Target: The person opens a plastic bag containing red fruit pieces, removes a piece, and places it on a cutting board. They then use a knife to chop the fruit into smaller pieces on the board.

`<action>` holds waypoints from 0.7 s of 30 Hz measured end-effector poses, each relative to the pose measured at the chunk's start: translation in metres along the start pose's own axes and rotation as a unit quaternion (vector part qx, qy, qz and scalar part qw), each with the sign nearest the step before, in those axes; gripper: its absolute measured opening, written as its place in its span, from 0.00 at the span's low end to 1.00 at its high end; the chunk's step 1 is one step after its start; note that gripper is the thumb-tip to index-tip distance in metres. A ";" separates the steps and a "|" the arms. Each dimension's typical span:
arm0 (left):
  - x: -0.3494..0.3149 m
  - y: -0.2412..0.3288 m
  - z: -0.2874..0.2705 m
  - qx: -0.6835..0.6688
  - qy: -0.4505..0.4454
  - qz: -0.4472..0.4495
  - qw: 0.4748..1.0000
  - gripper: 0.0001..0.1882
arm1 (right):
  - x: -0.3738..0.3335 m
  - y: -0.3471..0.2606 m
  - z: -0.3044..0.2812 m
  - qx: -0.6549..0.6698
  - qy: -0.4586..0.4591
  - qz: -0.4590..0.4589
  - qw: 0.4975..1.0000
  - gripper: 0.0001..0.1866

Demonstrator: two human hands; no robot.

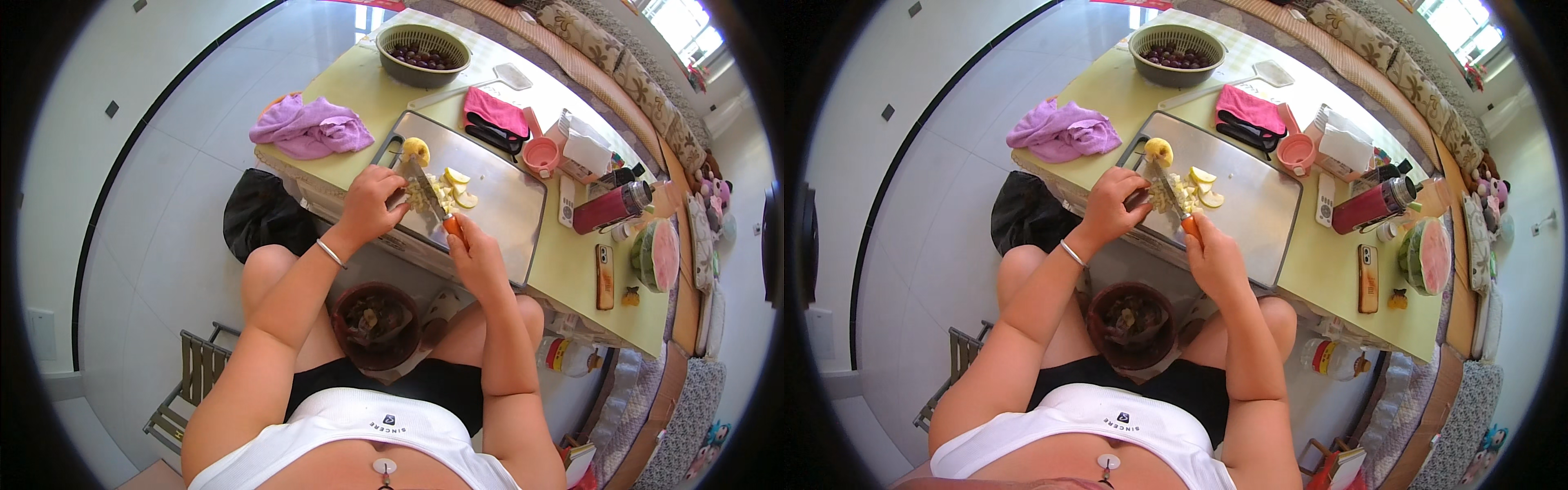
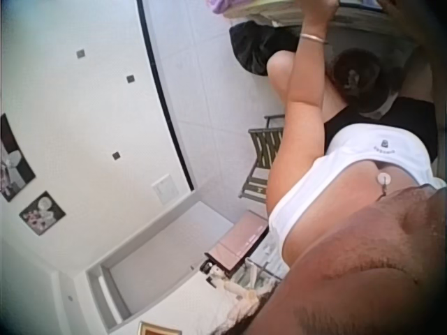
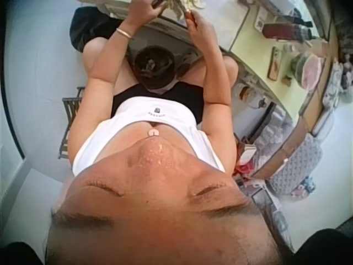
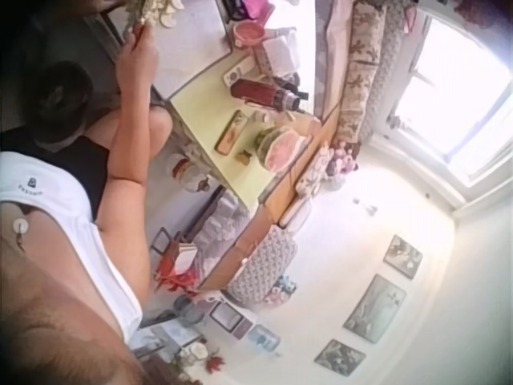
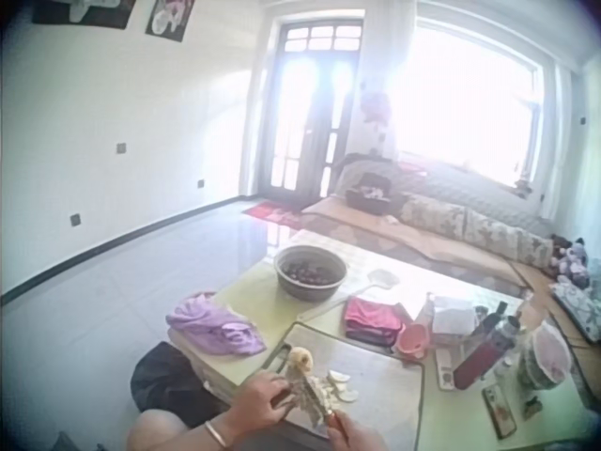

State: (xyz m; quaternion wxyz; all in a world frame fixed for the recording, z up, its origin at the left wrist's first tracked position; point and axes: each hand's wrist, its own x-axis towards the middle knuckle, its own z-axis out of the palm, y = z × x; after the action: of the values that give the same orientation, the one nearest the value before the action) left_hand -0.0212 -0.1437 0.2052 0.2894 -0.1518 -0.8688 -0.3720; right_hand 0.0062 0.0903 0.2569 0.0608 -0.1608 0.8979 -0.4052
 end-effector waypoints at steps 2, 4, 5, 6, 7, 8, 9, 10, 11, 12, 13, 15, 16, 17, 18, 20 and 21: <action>0.000 0.000 -0.001 0.001 -0.005 0.002 1.000 0.16 | -0.002 -0.001 -0.003 0.014 0.009 -0.002 1.000 0.21; -0.001 -0.001 -0.002 0.003 -0.012 0.008 1.000 0.16 | -0.005 -0.003 -0.008 0.039 0.018 -0.005 0.999 0.21; -0.001 -0.001 -0.002 0.005 -0.015 0.009 1.000 0.16 | -0.006 -0.004 -0.012 0.056 0.024 -0.007 0.998 0.21; -0.001 -0.002 -0.001 0.007 -0.017 0.011 1.000 0.16 | -0.006 -0.005 -0.014 0.073 0.029 -0.009 0.997 0.21; -0.001 -0.002 -0.001 0.010 -0.019 0.012 1.000 0.16 | -0.005 -0.005 -0.015 0.070 0.028 -0.009 0.997 0.21; -0.001 -0.001 -0.001 0.005 -0.015 0.009 1.000 0.15 | -0.005 -0.005 -0.015 0.067 0.028 -0.008 0.997 0.21; 0.000 0.001 -0.001 0.000 -0.010 0.006 1.000 0.15 | -0.005 -0.005 -0.015 0.064 0.028 -0.006 0.998 0.20; 0.001 0.002 -0.001 -0.004 -0.006 0.003 1.000 0.14 | -0.004 -0.003 -0.014 0.058 0.024 -0.006 0.998 0.20; 0.000 0.000 0.000 -0.012 0.030 0.014 0.999 0.13 | -0.002 -0.001 -0.010 0.053 0.020 -0.006 0.998 0.20; -0.001 -0.003 0.002 -0.020 0.066 0.025 0.997 0.12 | -0.002 0.000 -0.008 0.047 0.016 -0.006 0.999 0.20; -0.003 -0.005 0.002 -0.028 0.101 0.037 0.994 0.10 | -0.003 -0.001 -0.004 0.054 0.013 -0.009 0.998 0.20; -0.004 0.000 -0.003 -0.057 0.138 -0.025 0.988 0.09 | -0.005 -0.003 0.001 0.068 0.011 -0.011 0.998 0.20; -0.004 0.002 -0.004 -0.071 0.155 -0.056 0.984 0.09 | -0.006 -0.001 0.003 0.071 -0.006 -0.011 0.997 0.21; -0.005 -0.001 -0.006 -0.067 0.164 -0.066 0.982 0.08 | -0.006 -0.002 0.006 0.074 -0.020 -0.017 0.997 0.21; -0.006 -0.007 -0.006 -0.062 0.173 -0.076 0.980 0.08 | -0.006 -0.003 0.008 0.076 -0.034 -0.023 0.996 0.21; -0.009 -0.012 -0.007 -0.042 0.160 -0.093 0.982 0.07 | -0.005 -0.007 0.009 0.082 -0.059 -0.021 0.995 0.20; -0.010 -0.012 -0.007 -0.027 0.140 -0.100 0.985 0.07 | -0.003 -0.004 0.009 0.077 -0.047 -0.013 0.996 0.20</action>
State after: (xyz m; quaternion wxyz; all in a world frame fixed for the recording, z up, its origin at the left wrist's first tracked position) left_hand -0.0168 -0.1576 0.1962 0.3650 -0.0187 -0.8202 -0.4401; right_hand 0.0123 0.0825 0.2542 0.1097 -0.1861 0.8581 -0.4659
